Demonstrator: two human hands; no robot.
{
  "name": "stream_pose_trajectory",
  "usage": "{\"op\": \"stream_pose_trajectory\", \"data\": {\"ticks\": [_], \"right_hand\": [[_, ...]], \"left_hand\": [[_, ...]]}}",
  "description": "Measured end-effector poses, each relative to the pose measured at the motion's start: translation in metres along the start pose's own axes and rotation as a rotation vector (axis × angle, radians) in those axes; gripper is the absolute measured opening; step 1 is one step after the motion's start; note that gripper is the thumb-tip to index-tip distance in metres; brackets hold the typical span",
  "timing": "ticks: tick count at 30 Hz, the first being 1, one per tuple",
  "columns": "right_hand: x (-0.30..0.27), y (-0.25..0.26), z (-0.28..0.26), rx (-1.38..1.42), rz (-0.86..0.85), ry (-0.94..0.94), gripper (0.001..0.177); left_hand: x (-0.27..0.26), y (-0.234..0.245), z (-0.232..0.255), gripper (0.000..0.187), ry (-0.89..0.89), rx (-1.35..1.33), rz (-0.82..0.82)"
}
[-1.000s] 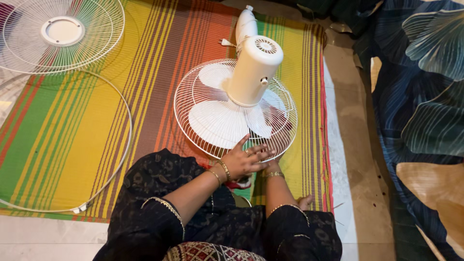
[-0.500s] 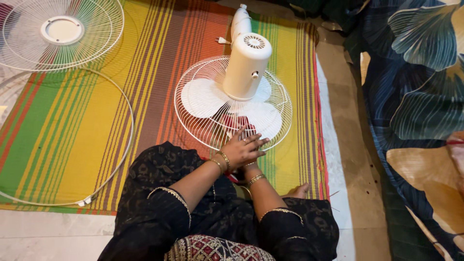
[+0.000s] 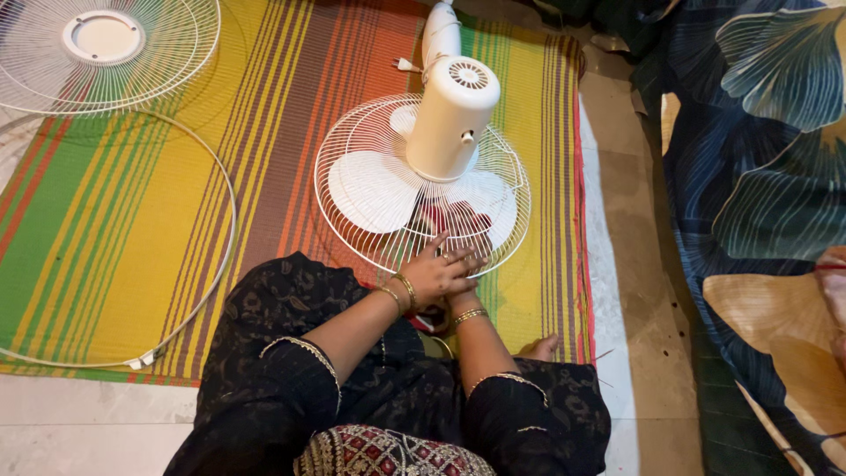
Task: The person cleans the motor housing and rear grille of a disassembled white pedestal fan by hand, using a red cloth to wipe various surfaces.
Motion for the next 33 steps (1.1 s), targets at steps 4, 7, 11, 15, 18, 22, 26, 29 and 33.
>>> {"op": "stream_pose_trajectory", "data": {"ticks": [4,7,11,15,18,22,26,29,33], "right_hand": [[0.007,-0.003,0.016,0.104,-0.015,-0.082,0.086],[0.011,-0.004,0.032,0.233,-0.017,-0.256,0.086],[0.019,0.001,0.063,0.486,0.086,-0.732,0.086],[0.023,0.016,0.087,0.666,0.240,-1.050,0.086],[0.026,0.021,0.087,0.657,0.247,-0.922,0.086],[0.013,0.006,0.042,0.465,0.022,-0.451,0.086],[0.015,-0.011,0.015,0.278,-0.071,-0.231,0.087],[0.022,-0.017,0.021,0.259,-0.069,-0.259,0.087],[0.033,-0.004,0.058,0.296,-0.062,-0.376,0.087]], "left_hand": [[-0.003,0.004,0.001,0.061,-0.007,0.042,0.054],[-0.002,0.004,0.001,0.065,-0.013,0.038,0.068],[0.000,0.006,0.000,0.069,-0.004,-0.080,-0.008],[0.000,0.006,0.002,0.074,-0.012,0.005,0.068],[0.001,-0.001,0.000,0.064,-0.001,-0.035,0.050],[0.000,-0.006,-0.001,0.054,-0.019,-0.025,0.036],[-0.002,-0.005,0.002,0.045,0.000,-0.016,0.069],[0.002,-0.004,0.002,0.047,0.001,-0.027,0.078],[0.009,-0.001,0.006,0.059,-0.034,0.010,0.132]]}}
Point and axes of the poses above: each hand's wrist, its own x-axis towards the middle knuckle, its own y-axis out of the back of the hand, z = x × y, the point moved 3 cm from there along x, towards the middle knuckle, and after that the axes turned 12 degrees about -y, right-handed, at the moved point
